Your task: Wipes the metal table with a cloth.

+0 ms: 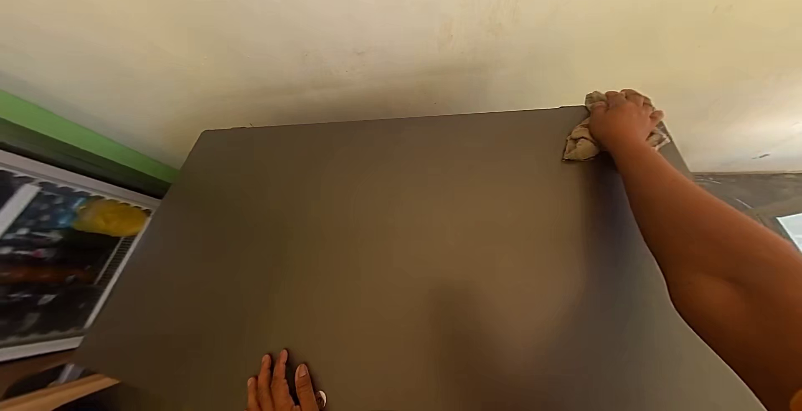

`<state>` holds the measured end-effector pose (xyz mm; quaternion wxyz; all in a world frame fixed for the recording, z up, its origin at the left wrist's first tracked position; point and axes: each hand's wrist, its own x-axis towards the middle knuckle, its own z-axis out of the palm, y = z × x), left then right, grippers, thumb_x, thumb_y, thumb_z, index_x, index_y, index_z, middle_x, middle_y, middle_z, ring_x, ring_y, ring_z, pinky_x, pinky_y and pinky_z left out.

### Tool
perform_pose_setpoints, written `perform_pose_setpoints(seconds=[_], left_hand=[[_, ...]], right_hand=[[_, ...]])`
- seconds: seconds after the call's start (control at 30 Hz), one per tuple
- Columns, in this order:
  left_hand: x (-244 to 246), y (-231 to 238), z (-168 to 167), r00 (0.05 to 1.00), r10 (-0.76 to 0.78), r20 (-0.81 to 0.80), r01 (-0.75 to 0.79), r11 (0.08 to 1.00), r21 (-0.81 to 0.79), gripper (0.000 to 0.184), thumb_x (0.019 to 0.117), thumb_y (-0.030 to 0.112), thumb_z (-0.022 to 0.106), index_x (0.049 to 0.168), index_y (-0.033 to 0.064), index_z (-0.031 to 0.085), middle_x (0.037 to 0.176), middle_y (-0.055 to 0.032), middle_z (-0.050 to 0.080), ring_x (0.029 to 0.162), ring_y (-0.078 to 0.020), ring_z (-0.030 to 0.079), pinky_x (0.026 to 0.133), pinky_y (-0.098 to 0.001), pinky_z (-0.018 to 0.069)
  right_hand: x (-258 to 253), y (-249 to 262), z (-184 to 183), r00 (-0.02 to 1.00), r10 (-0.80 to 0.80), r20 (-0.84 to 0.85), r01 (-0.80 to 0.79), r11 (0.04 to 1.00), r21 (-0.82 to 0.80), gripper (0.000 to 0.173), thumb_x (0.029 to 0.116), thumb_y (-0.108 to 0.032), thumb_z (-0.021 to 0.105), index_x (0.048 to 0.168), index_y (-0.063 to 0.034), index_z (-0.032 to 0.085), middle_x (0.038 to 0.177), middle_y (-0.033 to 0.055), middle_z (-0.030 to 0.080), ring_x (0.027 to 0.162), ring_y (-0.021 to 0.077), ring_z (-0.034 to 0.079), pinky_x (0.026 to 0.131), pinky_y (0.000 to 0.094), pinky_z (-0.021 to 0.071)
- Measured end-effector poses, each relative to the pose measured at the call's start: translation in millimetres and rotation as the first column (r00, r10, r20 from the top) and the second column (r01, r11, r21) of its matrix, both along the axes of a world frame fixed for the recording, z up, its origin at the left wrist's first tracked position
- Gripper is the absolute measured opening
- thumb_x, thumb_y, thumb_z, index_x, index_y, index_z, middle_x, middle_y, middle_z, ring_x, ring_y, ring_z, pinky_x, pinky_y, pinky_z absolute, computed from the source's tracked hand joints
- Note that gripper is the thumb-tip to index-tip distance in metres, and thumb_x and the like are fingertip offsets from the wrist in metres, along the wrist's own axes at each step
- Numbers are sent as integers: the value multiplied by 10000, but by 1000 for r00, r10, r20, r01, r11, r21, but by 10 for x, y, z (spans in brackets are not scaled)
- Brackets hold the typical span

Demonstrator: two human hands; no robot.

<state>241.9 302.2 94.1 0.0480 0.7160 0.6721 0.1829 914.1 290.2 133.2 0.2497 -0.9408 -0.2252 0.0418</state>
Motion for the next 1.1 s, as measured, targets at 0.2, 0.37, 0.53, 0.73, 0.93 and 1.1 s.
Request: perform_pose_setpoints(seconds=[0.2,0.37,0.53,0.73,0.93,1.1], left_hand=[[-32,-4,-48,1000,9,-2,-9,1000,10,557,1057,411,374,1373,18,610,1523,-255,472,1446,-565,311,1130,-742,150],[-56,-15,-81,1000,8,-9,-8,1000,-3,606,1064,464,313,1416,53,586,1555,-229,445,1470,-543,283,1142,-739,126],[-12,2,-79,999,33,4,-33,999,19,645,1051,503,284,1414,69,593,1550,-212,460,1476,-515,298,1149,-724,122],[28,16,-61,999,37,13,-38,999,25,618,1050,469,299,1405,61,599,1542,-217,468,1466,-520,314,1134,-737,138],[33,7,-59,999,32,34,-33,999,5,598,1055,449,307,1434,70,573,1570,-194,440,1487,-506,283,1149,-732,116],[44,2,-49,998,36,46,-36,999,5,577,1054,432,331,1420,63,581,1566,-192,446,1488,-495,289,1151,-724,117]], right_hand=[[-1975,1545,-10,825,564,-10,-564,825,40,486,1099,-248,412,1501,20,467,1600,279,355,1521,484,233,1190,727,84],[-3989,1659,-135,239,967,-91,-969,243,32,455,1107,-299,415,1526,-140,489,1660,97,333,1569,320,201,1251,624,79],[-2529,1398,-315,506,861,58,-863,504,48,449,1109,-288,397,1498,-104,524,1600,142,428,1508,387,337,1202,686,177],[-2491,597,-244,606,784,132,-792,611,6,473,1102,-276,402,1491,-31,512,1581,219,424,1502,452,312,1185,728,145],[-4264,-1293,-337,-177,967,183,-972,-201,121,374,1021,-218,581,1386,-172,646,1531,51,538,1478,322,415,1187,609,310],[-2541,-968,-476,502,809,307,-859,509,62,425,1076,-286,420,1376,-103,659,1449,106,611,1375,356,542,1121,671,368]])
